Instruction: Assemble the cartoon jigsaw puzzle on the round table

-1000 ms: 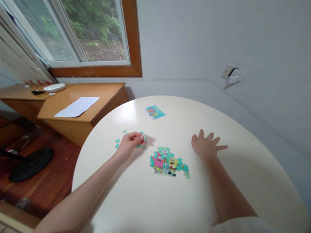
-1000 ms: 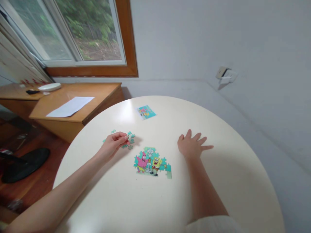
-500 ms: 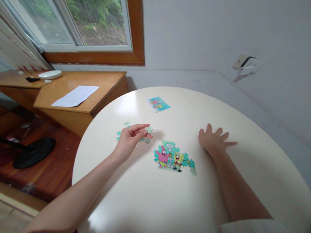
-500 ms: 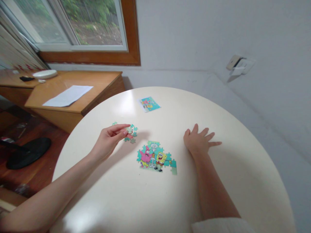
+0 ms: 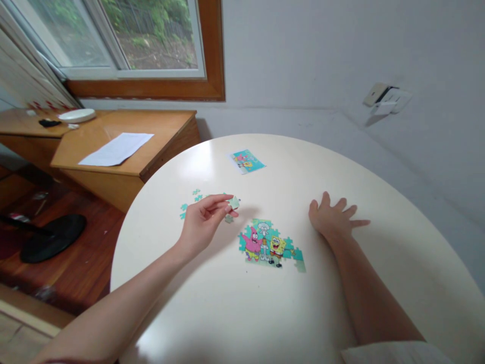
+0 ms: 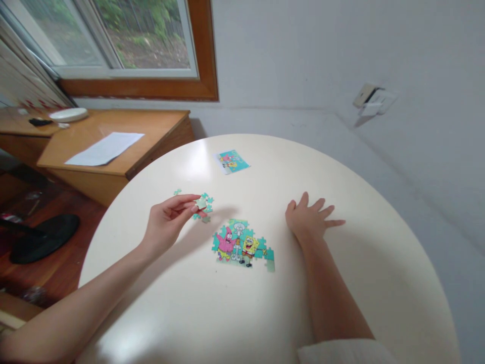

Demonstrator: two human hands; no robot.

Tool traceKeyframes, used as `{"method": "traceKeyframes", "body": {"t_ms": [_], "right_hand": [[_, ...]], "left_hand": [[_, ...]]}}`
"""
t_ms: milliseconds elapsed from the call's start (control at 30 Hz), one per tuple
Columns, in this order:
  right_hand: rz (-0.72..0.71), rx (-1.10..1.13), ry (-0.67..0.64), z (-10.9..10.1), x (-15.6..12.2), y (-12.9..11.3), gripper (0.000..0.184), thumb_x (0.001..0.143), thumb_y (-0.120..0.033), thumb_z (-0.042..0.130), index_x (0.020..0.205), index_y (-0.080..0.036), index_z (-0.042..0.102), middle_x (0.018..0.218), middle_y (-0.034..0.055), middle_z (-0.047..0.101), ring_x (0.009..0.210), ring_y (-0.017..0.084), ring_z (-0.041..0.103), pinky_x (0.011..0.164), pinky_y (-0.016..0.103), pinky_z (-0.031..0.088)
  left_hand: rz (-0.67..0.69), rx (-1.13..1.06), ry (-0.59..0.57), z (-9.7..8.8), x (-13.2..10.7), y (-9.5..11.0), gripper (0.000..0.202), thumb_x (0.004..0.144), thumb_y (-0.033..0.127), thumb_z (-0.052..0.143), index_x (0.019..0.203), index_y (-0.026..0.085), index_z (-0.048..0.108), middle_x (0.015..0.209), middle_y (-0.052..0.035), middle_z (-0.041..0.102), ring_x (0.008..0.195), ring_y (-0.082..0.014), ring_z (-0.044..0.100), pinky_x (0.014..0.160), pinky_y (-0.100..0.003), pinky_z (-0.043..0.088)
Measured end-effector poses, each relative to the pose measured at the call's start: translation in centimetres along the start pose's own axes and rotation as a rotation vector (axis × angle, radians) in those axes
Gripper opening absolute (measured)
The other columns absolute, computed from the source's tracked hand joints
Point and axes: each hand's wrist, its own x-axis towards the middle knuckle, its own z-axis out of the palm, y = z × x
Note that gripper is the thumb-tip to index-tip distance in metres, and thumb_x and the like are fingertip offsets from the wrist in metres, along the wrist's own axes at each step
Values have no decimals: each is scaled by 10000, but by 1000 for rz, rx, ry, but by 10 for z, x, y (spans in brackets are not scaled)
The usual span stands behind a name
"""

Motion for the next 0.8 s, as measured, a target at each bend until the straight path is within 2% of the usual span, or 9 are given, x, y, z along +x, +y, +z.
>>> {"method": "traceKeyframes", "body": {"t_ms": [233,500,800], "right_hand": [[-6,-2,15,0,-1,-1,558,880,-398,247,1362,-156,388,1406,258,295,1289,478,210,881,770,128],[-3,-4,11,-1,-2,-1,552,881,-394,242,1360,-165,392,1406,255,300,1289,475,212,868,776,144],[-9,-5,17,2,0,0,561,878,-398,255,1364,-152,391,1409,255,296,1290,471,208,876,771,139]], "left_hand": [[168,119,15,1,-5,-5,196,753,295,658,895,165,697,794,-57,704,693,-161,671,698,-278,548],[154,178,22,0,-8,-5,202,748,303,663,909,192,715,796,-58,709,715,-168,649,742,-305,531],[216,232,-31,-1,-9,-7,196,807,283,605,950,189,700,782,-54,712,694,-160,653,722,-292,509]]}}
